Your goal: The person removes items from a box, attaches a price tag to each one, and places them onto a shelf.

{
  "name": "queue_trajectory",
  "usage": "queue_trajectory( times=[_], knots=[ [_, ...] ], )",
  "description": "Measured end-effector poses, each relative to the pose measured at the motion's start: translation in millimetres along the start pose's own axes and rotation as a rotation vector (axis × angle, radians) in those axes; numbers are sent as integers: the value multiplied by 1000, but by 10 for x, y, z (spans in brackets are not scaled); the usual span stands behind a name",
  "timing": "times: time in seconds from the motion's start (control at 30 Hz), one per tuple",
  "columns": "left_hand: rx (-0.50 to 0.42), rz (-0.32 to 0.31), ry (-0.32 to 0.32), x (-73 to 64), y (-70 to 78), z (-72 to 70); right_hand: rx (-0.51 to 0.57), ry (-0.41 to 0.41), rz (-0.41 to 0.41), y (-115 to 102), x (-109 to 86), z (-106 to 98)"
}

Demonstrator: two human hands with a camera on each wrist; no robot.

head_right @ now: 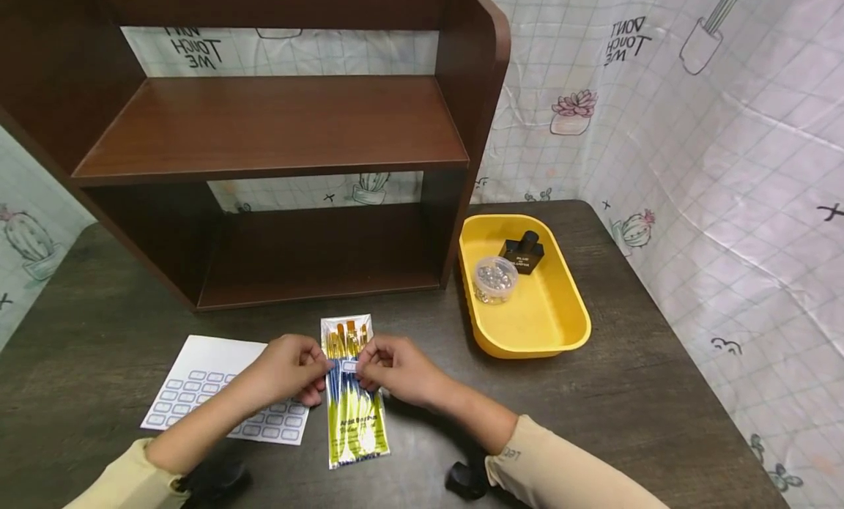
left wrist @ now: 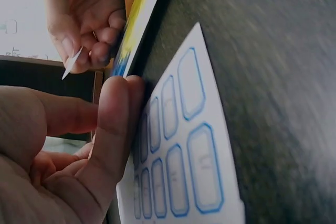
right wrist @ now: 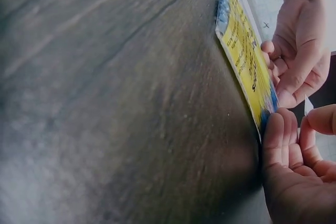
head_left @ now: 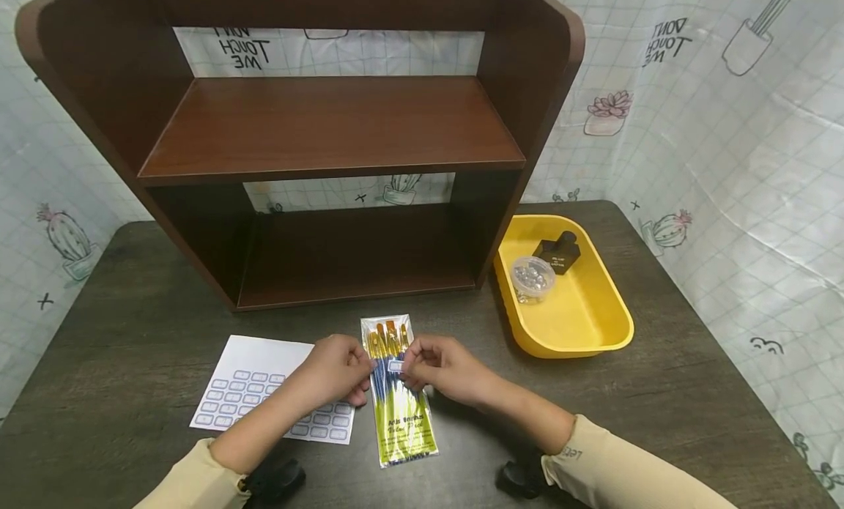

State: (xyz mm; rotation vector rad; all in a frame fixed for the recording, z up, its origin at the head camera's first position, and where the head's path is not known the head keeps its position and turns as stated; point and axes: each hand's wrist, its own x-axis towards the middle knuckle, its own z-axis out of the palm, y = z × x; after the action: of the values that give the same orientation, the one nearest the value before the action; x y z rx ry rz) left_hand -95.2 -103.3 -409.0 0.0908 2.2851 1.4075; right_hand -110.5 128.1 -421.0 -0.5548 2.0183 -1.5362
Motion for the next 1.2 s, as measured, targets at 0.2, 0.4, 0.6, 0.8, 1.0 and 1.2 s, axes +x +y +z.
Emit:
queue_trajectory(
  times=[0.2, 0.4, 0.6, 0.8, 1.0, 1.2],
  knots=[
    [-6, 36, 12, 14, 64, 30, 23, 23, 11, -15, -15, -24],
    [-338, -30, -68, 43, 44, 56, 53, 36, 46, -32, -47, -62],
    [-445, -91, -23, 40, 23, 120, 84, 41, 74, -30, -38, -95],
    [-381, -72, 20, 30, -4, 161, 107, 39, 81, -23, -24, -99],
    [-348, -36, 50, 30, -30, 192, 11, 86, 72, -33, -42, -159],
    [-367, -5, 29, 15, -43, 201, -86, 82, 36, -40, -35, -177]
  ],
)
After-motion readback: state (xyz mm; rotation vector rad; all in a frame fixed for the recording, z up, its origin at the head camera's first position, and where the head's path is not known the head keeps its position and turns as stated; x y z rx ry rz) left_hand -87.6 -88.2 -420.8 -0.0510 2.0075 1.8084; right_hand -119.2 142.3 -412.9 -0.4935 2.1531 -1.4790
